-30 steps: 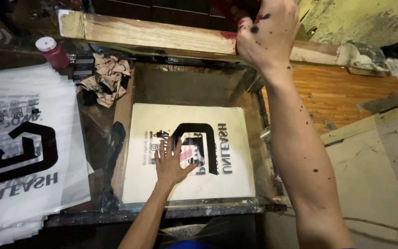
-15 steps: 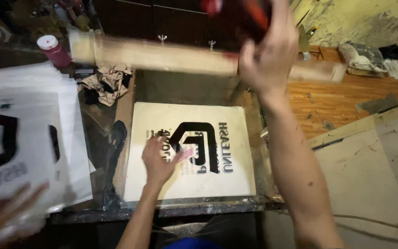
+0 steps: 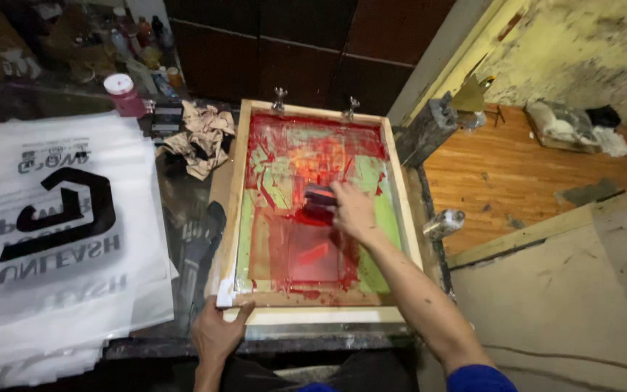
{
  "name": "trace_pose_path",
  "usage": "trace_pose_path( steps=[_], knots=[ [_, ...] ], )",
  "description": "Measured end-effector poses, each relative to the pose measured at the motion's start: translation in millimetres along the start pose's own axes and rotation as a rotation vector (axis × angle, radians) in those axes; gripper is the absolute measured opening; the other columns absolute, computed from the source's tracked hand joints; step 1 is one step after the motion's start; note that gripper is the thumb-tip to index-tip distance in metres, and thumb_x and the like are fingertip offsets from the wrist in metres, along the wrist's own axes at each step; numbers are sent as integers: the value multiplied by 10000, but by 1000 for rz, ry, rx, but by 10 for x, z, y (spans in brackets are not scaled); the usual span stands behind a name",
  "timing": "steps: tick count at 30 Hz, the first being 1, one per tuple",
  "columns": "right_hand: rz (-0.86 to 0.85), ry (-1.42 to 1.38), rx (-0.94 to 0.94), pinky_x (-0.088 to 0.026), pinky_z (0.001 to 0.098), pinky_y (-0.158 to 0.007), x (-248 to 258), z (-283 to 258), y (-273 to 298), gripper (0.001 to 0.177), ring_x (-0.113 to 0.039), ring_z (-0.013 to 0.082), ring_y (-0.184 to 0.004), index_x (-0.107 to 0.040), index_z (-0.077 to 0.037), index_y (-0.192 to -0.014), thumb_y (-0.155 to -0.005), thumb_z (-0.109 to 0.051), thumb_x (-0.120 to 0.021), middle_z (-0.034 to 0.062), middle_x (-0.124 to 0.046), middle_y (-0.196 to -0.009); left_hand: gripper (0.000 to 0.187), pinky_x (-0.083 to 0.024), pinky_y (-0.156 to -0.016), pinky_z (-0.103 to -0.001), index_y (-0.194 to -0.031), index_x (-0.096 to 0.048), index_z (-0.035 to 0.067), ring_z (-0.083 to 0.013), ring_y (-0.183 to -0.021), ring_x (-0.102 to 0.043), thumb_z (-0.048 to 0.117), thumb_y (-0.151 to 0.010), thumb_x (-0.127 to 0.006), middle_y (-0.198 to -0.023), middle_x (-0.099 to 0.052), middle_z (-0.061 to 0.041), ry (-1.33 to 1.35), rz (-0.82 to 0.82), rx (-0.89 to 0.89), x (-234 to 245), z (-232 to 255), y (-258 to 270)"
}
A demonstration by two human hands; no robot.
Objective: The person repeatedly places white tote bags under a screen printing frame, applies red ink with a squeegee, and pulls the ink across the screen to print a logo. They then lift the screen, remove the printed bag, and stack it with others.
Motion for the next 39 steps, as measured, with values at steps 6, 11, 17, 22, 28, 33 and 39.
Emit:
trace_pose_path(
  steps=[6,11,17,22,28,33,39],
  knots=[
    [-131,78,77,-524,707,-942,-455,-337,228,607,-683,344,-1228,-557,-201,-1285,-726,-120,-777,83,-708,-1283,714,-570,-850,-549,-959,-703,172,-410,-912,-784,796,-643,-844,-900,-830,-68,-90,85,-114,-160,-160,-86],
    [-86,116,215,-474,573,-789,-497,-585,1363,521,-672,314,-998,-599,-247,-1238,-743,-265,-760,29,-663,-1082,725,-553,-747,-576,-903,-679,168,-433,-790,-751,820,-632,-845,-774,-772,-84,-120,218,-235,-150,-246,2],
    [-498,-161,2,-709,414,-992,-14,-580,733,454,-779,239,-1152,-608,-201,-1327,-919,-134,-797,27,-789,-1286,751,-551,-710,-578,-877,-666,119,-400,-795,-737,834,-698,-813,-792,-727,-101,-143,301,-333,-102,-154,70],
    [-246,25,211,-531,445,-772,-643,-558,1374,566,-692,271,-965,-588,-209,-1192,-671,-54,-749,24,-724,-1077,754,-520,-574,-558,-850,-648,144,-361,-666,-704,871,-707,-785,-779,-700,-31,-256,370,-370,-90,-148,117],
    [27,156,86,-486,584,-1028,-479,-333,165,499,-720,293,-1090,-628,-188,-1266,-807,-4,-698,58,-765,-1164,802,-497,-576,-580,-829,-628,148,-387,-683,-698,926,-678,-748,-755,-670,-41,-310,317,-320,-72,-128,79],
    [-199,48,60,-551,676,-804,-481,-127,113,514,-720,443,-1043,-519,-169,-1279,-840,-260,-771,131,-730,-1155,813,-528,-741,-592,-854,-649,144,-404,-826,-735,932,-667,-724,-842,-730,-50,-239,203,-185,-9,-108,86],
    [270,-65,192,-399,312,-957,-42,-348,1692,439,-692,158,-1103,-692,-263,-1333,-911,-140,-711,-33,-783,-1262,770,-452,-674,-460,-697,-529,137,-283,-585,-567,786,-558,-919,-592,-545,-26,81,231,-83,78,119,168]
  ],
)
Point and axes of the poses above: each hand's wrist, its own y-axis away from the middle knuckle, its own x-axis out of the back of the hand, z = x × y, the point moved 6 cm from there along -y, towards the middle knuckle
